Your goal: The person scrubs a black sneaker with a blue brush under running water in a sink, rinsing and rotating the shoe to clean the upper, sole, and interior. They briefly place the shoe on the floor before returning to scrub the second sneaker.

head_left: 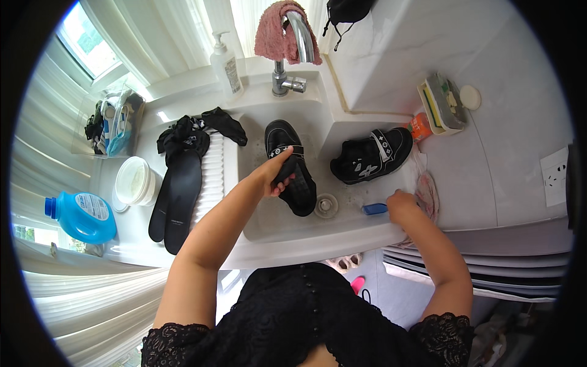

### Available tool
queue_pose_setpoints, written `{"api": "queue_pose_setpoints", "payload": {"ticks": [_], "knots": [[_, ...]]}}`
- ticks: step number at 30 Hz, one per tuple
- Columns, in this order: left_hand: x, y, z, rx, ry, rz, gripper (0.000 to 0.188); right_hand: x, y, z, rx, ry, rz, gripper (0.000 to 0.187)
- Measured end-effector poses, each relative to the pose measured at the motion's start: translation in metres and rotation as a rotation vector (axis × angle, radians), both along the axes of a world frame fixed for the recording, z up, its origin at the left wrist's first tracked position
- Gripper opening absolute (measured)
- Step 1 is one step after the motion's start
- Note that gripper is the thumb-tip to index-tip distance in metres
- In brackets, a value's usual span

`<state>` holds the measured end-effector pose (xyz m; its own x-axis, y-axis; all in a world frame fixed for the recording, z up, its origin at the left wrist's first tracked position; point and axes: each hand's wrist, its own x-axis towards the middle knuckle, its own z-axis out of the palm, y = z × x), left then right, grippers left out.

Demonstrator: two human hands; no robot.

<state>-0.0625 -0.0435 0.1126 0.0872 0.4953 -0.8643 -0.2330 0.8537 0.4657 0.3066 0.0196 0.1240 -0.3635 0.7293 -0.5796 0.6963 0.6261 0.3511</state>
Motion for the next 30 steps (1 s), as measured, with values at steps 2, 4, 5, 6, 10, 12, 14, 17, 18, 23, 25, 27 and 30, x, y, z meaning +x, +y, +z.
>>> {"api": "queue_pose_setpoints", "payload": {"ticks": [2, 4, 5, 6, 10, 12, 14, 17, 18, 23, 25, 27, 30], "knots": [[0.003, -0.003, 0.002, 0.029, 0.012, 0.015, 0.066, -0.005, -0.007, 0.020, -0.008, 0.029, -0.065, 0.029], [0.002, -0.007, -0.002, 0.090, 0.007, 0.045, 0.058, -0.009, -0.016, 0.039, 0.000, 0.152, -0.098, 0.026], [0.000, -0.009, -0.010, 0.138, -0.005, 0.066, 0.053, -0.009, -0.022, 0.048, 0.013, 0.262, -0.101, 0.024], [-0.002, -0.012, -0.015, 0.186, -0.015, 0.088, 0.049, -0.011, -0.025, 0.052, 0.025, 0.372, -0.101, 0.022], [0.014, -0.021, -0.010, 0.328, -0.085, 0.224, 0.034, -0.026, -0.028, 0.019, -0.194, 1.098, -0.491, 0.020], [0.012, -0.024, -0.017, 0.468, -0.170, 0.236, 0.034, -0.041, -0.025, -0.017, -0.281, 1.530, -0.616, 0.022], [0.002, -0.036, -0.014, 0.581, -0.182, 0.248, 0.032, -0.073, -0.032, 0.007, -0.535, 1.600, -0.991, 0.021], [-0.012, -0.042, -0.009, 0.727, -0.260, 0.274, 0.033, -0.111, -0.035, 0.010, -0.683, 1.670, -1.250, 0.030], [-0.014, -0.043, -0.009, 0.769, -0.296, 0.288, 0.035, -0.120, -0.034, 0.006, -0.693, 1.693, -1.285, 0.035], [-0.005, -0.045, 0.011, 0.925, -0.464, 0.535, 0.043, -0.164, -0.029, 0.001, -0.864, 1.663, -1.473, 0.062], [-0.009, -0.043, 0.009, 1.019, -0.613, 0.492, 0.046, -0.169, -0.027, 0.004, -1.065, 1.727, -1.471, 0.068], [-0.017, -0.040, 0.005, 1.064, -0.761, 0.433, 0.048, -0.176, -0.026, 0.009, -1.078, 1.812, -1.451, 0.065], [-0.008, -0.043, 0.028, 1.094, -0.894, 0.470, 0.048, -0.179, -0.027, 0.015, -1.071, 1.882, -1.383, 0.061]]}}
